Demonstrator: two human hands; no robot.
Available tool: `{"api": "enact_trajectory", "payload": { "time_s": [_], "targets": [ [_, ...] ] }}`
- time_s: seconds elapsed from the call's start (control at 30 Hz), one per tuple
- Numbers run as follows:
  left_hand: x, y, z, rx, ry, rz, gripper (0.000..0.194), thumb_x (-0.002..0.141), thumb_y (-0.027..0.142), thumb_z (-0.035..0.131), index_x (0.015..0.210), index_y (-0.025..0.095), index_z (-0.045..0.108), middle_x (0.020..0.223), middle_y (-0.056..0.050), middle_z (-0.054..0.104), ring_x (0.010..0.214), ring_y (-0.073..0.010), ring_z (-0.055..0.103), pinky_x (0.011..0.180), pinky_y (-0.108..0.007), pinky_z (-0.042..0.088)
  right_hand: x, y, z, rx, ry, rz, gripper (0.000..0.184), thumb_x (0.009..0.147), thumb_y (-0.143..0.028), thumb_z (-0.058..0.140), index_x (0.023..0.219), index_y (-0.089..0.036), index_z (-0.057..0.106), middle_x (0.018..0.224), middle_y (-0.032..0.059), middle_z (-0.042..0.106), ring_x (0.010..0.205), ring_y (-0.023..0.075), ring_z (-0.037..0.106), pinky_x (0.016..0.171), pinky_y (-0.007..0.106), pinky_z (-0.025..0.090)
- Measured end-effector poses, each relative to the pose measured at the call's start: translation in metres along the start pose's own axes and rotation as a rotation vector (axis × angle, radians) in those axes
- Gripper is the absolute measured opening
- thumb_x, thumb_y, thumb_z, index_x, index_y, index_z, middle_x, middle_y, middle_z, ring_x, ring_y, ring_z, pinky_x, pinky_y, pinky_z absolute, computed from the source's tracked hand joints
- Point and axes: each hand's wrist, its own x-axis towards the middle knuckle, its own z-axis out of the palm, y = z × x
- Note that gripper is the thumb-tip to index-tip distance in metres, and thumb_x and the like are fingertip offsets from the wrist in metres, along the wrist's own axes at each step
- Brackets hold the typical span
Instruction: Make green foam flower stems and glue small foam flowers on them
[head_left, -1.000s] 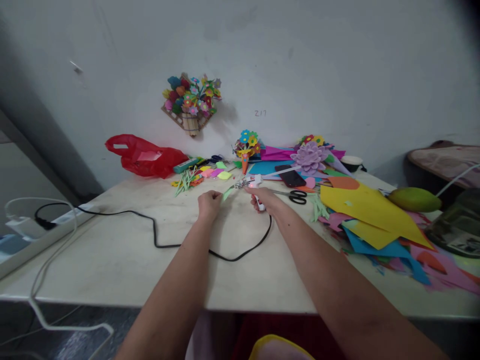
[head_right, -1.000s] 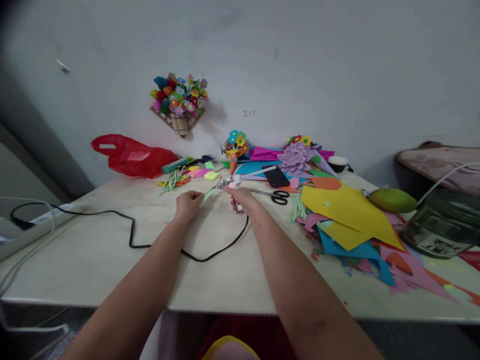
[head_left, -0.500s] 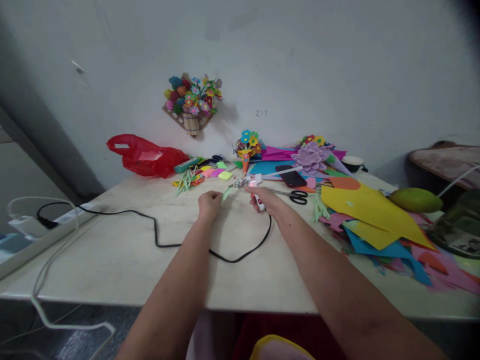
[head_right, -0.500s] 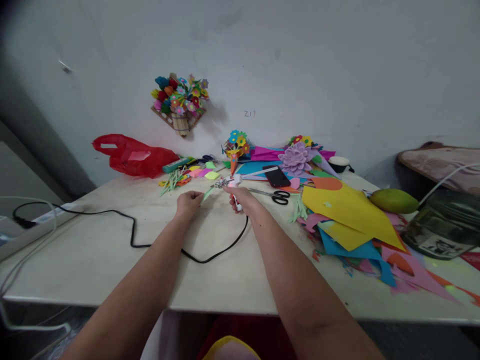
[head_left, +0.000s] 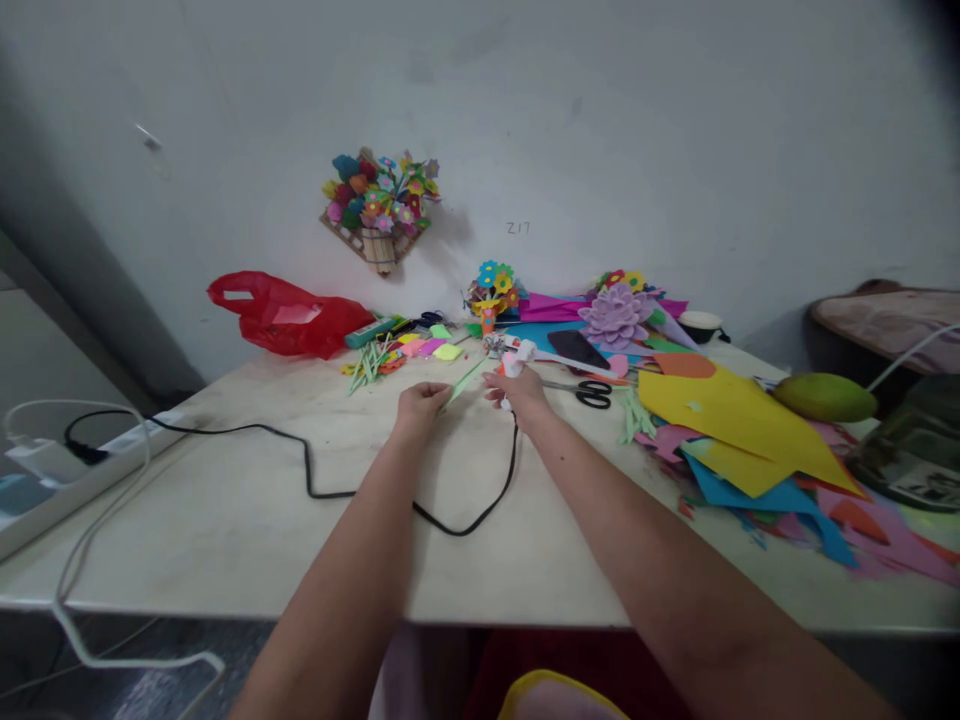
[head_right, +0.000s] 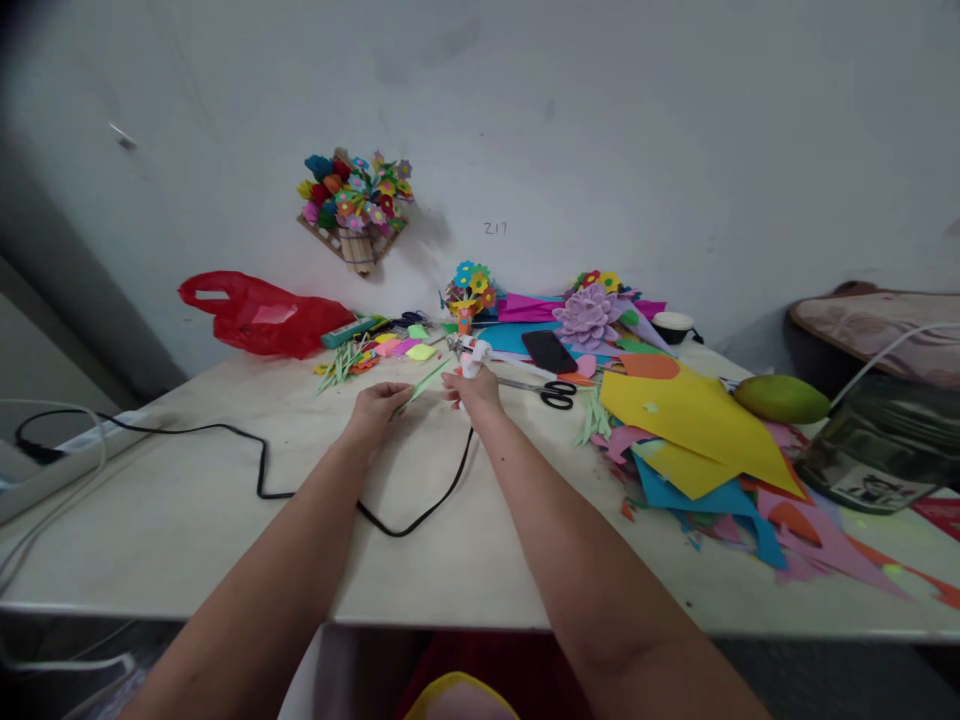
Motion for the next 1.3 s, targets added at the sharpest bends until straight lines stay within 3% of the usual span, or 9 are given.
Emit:
{"api": "enact_trajectory", "payload": {
  "time_s": [0.23,0.43,0.7,0.97,1.1,1.3],
  "targets": [
    [-0.003,0.001,0.003,-0.366,-0.093,-0.059,0.040,0.042,0.025,0.079,0.076,0.011,0.063,0.061,-0.001,0.060,0.049,-0.0073,0.051,0.046,-0.019,0.036,0.002,0.006,0.010,0.074,0.225,-0.156,0.023,0.062,-0.020,0.064,0.080,-0.015,0.051,0.067,0.0002,0.059,0.057,0.0132,0.062,0.039,0.017,0.042],
    [-0.006,0.008,0.008,-0.570,-0.078,-0.143,0.026,0.052,0.009,0.073,0.075,0.013,0.062,0.061,0.000,0.060,0.049,-0.0066,0.052,0.046,-0.018,0.041,-0.004,0.005,0.021,0.177,0.277,-0.165,0.018,0.059,-0.018,0.064,0.071,-0.015,0.051,0.064,0.0001,0.059,0.057,0.0128,0.061,0.043,0.018,0.044],
    [-0.009,0.021,0.018,-0.834,0.043,-0.253,0.019,0.064,0.004,0.062,0.077,0.017,0.060,0.063,0.002,0.061,0.052,-0.0071,0.056,0.050,-0.017,0.044,-0.014,0.013,0.044,0.475,0.266,-0.159,0.034,0.054,-0.017,0.065,0.082,-0.018,0.046,0.064,-0.0050,0.058,0.059,0.0117,0.061,0.056,0.023,0.051],
    [-0.011,0.021,0.014,-0.805,0.095,-0.305,0.019,0.065,0.002,0.061,0.076,0.017,0.058,0.056,0.004,0.057,0.045,-0.0052,0.052,0.042,-0.015,0.037,0.004,-0.016,0.010,0.518,0.374,-0.304,0.034,0.061,-0.026,0.063,0.088,-0.018,0.045,0.063,-0.0023,0.062,0.050,0.0115,0.059,0.046,0.021,0.047],
    [-0.011,0.022,0.015,-0.847,0.105,-0.306,0.017,0.067,0.005,0.061,0.077,0.018,0.058,0.056,0.005,0.056,0.044,-0.0056,0.051,0.042,-0.016,0.037,0.004,-0.008,0.009,0.578,0.418,-0.170,0.029,0.061,-0.018,0.062,0.083,-0.019,0.043,0.050,-0.0057,0.057,0.043,0.0109,0.055,0.041,0.021,0.045],
    [-0.012,0.023,0.019,-0.892,0.064,-0.269,0.020,0.069,0.004,0.058,0.082,0.018,0.058,0.062,0.002,0.059,0.050,-0.0083,0.055,0.048,-0.019,0.042,-0.015,0.006,0.041,0.635,0.203,0.128,0.034,0.053,-0.003,0.064,0.078,-0.019,0.046,0.049,-0.0055,0.057,0.046,0.0114,0.057,0.046,0.021,0.046]
  ]
}}
